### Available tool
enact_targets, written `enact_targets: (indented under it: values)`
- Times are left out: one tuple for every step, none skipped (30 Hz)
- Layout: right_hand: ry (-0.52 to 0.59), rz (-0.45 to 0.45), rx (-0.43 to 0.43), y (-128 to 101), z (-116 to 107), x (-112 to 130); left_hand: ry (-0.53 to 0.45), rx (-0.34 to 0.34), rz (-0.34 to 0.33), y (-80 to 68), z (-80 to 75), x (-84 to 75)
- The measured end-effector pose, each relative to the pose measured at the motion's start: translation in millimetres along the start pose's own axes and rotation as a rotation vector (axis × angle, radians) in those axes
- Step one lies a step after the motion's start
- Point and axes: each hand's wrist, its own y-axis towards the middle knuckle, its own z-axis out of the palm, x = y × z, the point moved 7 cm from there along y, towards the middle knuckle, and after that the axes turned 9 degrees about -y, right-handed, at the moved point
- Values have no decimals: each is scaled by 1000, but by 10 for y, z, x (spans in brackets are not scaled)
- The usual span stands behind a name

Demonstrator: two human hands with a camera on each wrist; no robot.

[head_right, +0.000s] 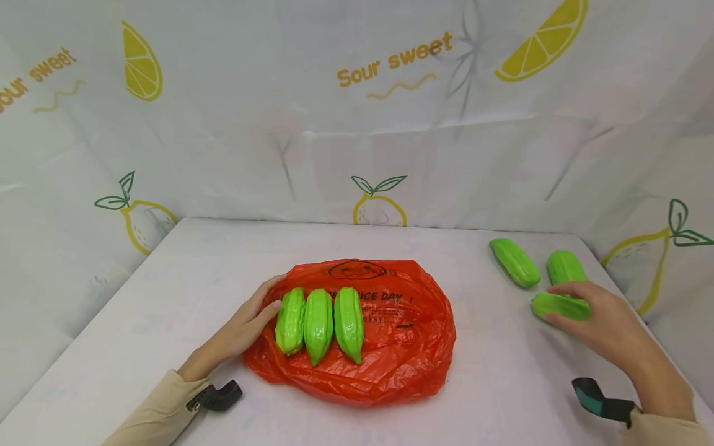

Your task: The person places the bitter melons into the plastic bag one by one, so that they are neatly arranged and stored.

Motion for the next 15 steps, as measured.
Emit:
enact_targets:
  values:
    - [-4, 3, 2, -3, 3, -4, -3, 1, 0, 0, 1, 1]
    - [-7, 5, 0, -6, 5, -13, -4, 2, 0, 1, 0, 0]
    - [-12, 10, 3, -9, 8, -22, -4, 2, 0, 2, 0, 4]
    - [-16, 14, 1, -14, 9, -31, -4, 2, 0, 2, -1, 4]
    - [-21, 18, 2, -17, 12, -41, -2, 3, 1, 0, -1, 2]
    - [-19, 19, 3, -19, 21, -58, -1, 3, 0, -1, -1, 2]
    - [-15, 19, 6, -21, 30, -75, 0, 5, -1, 0, -1, 3]
    - [-12, 20, 7, -24, 37, -89, 0, 5, -4, 1, -1, 5]
    - [-12, 22, 10, -27, 44, -100, 0, 5, -7, 2, -1, 8]
    - [-12, 23, 9, -29, 50, -109, -2, 5, -9, 1, -2, 7]
    - [-11, 23, 15, -31, 57, -120, 0, 6, -9, 1, -2, 6]
    - [-10, 25, 18, -33, 62, -129, -2, 5, -12, 1, -3, 9]
    - [-13, 27, 21, -33, 69, -139, -1, 5, -13, 0, -3, 8]
    - [-17, 31, 24, -33, 73, -148, -1, 3, -14, 0, -4, 10]
    - [-22, 35, 28, -34, 77, -156, 0, 2, -14, -1, -5, 9]
